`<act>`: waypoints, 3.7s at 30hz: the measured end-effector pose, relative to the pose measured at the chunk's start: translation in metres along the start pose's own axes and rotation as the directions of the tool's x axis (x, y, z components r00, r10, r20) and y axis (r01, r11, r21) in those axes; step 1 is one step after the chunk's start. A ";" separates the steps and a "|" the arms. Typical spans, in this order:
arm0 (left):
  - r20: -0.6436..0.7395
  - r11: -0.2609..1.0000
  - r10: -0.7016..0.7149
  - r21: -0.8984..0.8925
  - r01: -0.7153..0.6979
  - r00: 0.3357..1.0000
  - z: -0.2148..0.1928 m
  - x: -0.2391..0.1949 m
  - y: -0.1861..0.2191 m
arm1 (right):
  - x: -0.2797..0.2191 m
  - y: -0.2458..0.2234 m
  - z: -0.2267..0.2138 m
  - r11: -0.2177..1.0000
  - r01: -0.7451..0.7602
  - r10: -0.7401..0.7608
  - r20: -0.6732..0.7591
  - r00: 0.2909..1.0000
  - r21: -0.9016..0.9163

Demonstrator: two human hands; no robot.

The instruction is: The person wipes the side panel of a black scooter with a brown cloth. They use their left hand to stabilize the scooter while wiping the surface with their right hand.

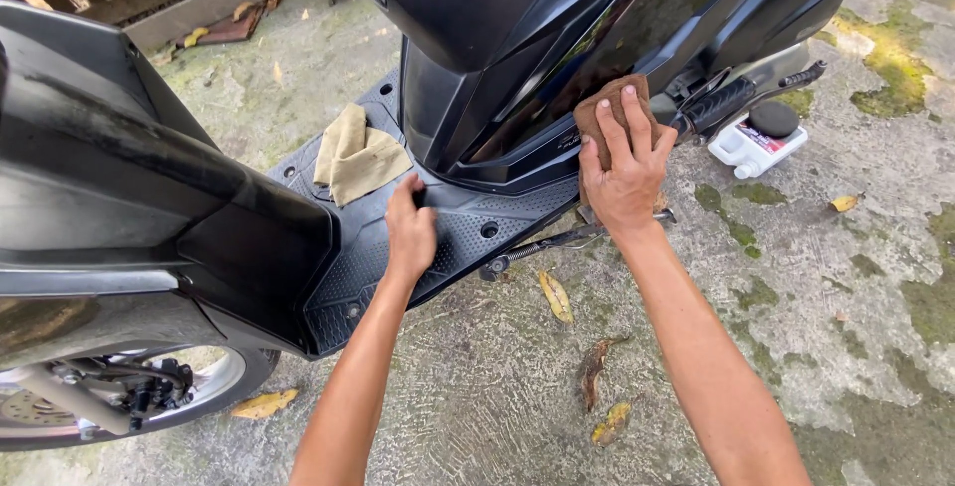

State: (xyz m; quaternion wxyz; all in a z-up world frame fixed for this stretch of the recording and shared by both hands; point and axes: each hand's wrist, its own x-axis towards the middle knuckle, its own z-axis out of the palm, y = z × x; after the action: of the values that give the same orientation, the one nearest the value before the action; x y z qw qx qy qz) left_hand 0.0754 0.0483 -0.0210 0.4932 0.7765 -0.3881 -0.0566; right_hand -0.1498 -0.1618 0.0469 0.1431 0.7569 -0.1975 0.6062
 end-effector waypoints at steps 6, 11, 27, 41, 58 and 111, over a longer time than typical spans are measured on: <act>0.243 0.907 0.064 0.390 -0.158 0.968 0.017 -0.015 0.062 | -0.033 -0.036 0.015 0.999 0.027 -0.033 0.182 0.983 0.034; 0.312 0.851 0.144 0.444 -0.278 0.939 0.053 -0.028 0.068 | -0.021 0.018 0.021 0.976 0.174 -0.155 0.146 0.977 -0.130; 0.206 0.929 0.157 0.300 -0.215 0.966 0.028 -0.014 0.063 | 0.043 -0.025 0.036 0.773 0.605 -0.596 0.105 0.796 -0.191; 0.325 0.759 0.300 0.488 -0.431 0.897 0.050 -0.042 0.049 | 0.029 -0.036 0.016 0.741 0.671 -0.611 0.387 0.691 -0.026; 0.243 0.816 0.251 0.467 -0.340 0.937 0.056 -0.039 0.069 | 0.042 -0.003 0.008 0.830 0.508 -0.489 0.138 0.861 -0.230; 0.179 0.583 -0.166 0.811 -0.050 0.970 -0.101 -0.166 -0.036 | -0.072 -0.226 0.119 0.925 0.139 -0.359 0.690 0.628 0.355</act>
State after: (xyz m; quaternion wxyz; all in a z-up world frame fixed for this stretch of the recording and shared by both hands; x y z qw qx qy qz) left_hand 0.0274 0.2381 -0.0480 0.0333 0.9154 -0.4007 0.0188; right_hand 0.0460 -0.0076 -0.0448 0.0295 0.9695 -0.0471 0.2386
